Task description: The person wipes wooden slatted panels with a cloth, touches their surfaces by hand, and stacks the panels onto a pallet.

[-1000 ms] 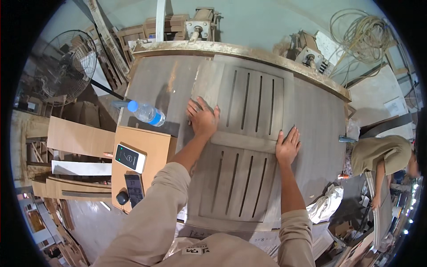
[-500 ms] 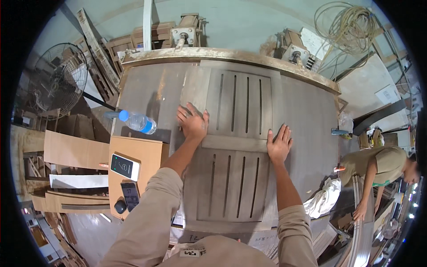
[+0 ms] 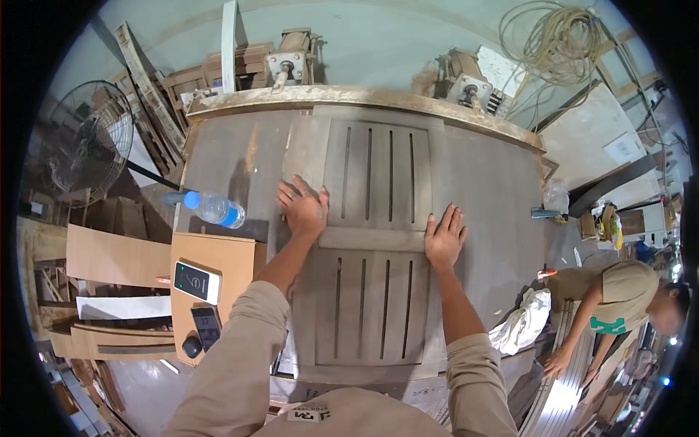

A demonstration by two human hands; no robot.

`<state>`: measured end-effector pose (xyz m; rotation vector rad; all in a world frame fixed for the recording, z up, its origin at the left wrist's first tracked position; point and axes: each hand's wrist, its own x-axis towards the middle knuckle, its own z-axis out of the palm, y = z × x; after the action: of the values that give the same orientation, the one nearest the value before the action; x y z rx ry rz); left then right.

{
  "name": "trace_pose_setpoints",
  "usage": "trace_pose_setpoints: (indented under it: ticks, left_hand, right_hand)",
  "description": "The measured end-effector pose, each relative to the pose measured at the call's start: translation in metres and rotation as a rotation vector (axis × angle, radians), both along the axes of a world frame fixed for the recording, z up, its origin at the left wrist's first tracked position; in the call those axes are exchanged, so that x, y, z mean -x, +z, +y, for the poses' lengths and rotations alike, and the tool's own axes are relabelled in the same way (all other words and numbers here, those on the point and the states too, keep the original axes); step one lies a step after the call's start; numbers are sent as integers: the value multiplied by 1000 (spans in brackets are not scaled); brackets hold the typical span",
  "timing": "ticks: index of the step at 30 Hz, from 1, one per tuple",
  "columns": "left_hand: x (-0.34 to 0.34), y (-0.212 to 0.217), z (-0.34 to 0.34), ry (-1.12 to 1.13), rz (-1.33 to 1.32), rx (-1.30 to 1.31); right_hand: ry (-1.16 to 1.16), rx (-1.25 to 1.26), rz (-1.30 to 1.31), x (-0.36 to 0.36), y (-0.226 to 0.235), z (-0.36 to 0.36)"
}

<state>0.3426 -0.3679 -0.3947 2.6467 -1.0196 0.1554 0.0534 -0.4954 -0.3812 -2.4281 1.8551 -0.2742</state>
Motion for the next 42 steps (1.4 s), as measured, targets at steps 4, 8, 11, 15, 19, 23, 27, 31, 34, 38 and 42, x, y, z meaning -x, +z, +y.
trace_pose_setpoints:
  ticks: [4,8,11,15,19,23,27,31,34,38,42]
  left_hand:
    - [5,5,-2,4,22,-12]
    - [3,8,1,24,56,-35]
    - [1,5,6,23,17,-46]
    - [6,12,1,19,25,-57]
    - [16,3,-13,14,75,-48]
    - [2,6,5,104,8,13]
    - [-7,-2,1,103,-8,77]
    - [3,-3,-2,72,-8,99]
    - [-2,-5,2,80,-74,60]
    - [5,-6,-3,60,-143,89]
    - [0,-9,-5,119,-216,49]
  right_hand:
    - [-19,-26,1,2,1,0]
    - [20,58,-20,0,1,2]
    - [32,109,-53,-1,-4,3]
    - [9,164,-69,5,-7,1]
    - [-79,-180,-663,72,-12,-21]
    - [-420,119,-906,140,46,63]
    - [-645,471,-235,217,50,141]
    - [-846,-312,-128,277,20,161]
    - [-794,-128,-188,280,12,167]
    - [-891,96,50,283,12,167]
    - [-625,-270,-308,285,57,143]
